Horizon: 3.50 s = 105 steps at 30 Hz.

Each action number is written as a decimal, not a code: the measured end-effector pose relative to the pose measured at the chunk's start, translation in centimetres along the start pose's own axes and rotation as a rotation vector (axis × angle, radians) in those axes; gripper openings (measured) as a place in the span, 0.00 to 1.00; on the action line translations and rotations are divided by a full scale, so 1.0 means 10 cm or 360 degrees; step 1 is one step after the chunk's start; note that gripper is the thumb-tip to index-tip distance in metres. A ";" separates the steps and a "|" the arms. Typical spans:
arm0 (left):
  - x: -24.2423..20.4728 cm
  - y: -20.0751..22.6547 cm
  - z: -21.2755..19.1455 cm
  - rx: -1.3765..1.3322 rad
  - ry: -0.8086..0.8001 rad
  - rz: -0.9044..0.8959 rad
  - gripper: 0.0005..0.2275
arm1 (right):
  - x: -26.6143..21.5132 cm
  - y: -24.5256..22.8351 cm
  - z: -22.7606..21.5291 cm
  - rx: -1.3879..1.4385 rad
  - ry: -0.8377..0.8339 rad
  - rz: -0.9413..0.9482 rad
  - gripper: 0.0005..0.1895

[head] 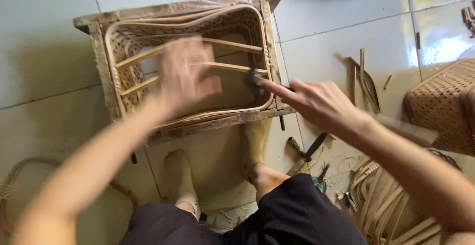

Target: The person weaves a rectangular basket using flexible wooden strips and a wooden mold. They bend and interlace the strips to form the basket's body, then use a hammer to secure the frame and add internal supports.

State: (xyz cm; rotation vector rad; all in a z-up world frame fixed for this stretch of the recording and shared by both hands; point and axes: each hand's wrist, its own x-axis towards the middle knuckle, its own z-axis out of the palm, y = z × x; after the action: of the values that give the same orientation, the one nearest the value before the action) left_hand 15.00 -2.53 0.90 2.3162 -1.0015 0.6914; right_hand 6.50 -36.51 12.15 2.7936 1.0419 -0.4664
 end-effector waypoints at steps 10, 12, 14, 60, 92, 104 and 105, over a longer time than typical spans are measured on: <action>0.43 -1.41 0.62 0.0473 -0.0888 -0.0469 0.39 | 0.49 -0.19 -0.31 -0.0423 -0.0629 -0.0368 0.36; 0.38 -1.34 0.66 0.0502 -0.0583 -0.0281 0.37 | 0.41 -0.17 -0.26 -0.0508 -0.0141 -0.0487 0.40; 0.36 -1.32 0.64 0.0556 -0.0817 -0.0358 0.40 | 0.38 -0.12 -0.25 -0.0465 -0.0365 -0.0505 0.39; 0.28 -1.63 0.88 0.0738 -0.0574 -0.0119 0.38 | 0.14 0.22 -0.23 -0.0009 -0.0484 -0.0066 0.46; -0.40 1.18 -0.14 -0.0063 -0.0700 -0.0392 0.31 | 0.37 0.99 1.93 0.0727 0.1504 0.0997 0.10; -0.41 1.12 -0.14 -0.0213 -0.0683 -0.0505 0.27 | 1.91 0.51 0.21 0.2039 0.1226 0.0883 0.22; -0.40 1.11 -0.15 -0.0222 -0.0680 -0.0492 0.27 | 1.98 0.43 0.27 0.1952 0.1222 0.0827 0.22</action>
State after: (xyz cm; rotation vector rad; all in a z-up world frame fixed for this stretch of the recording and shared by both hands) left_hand 3.73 -6.16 2.28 2.4682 -0.8026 0.0005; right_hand 22.85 -28.13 3.18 4.3026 -0.1727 0.1727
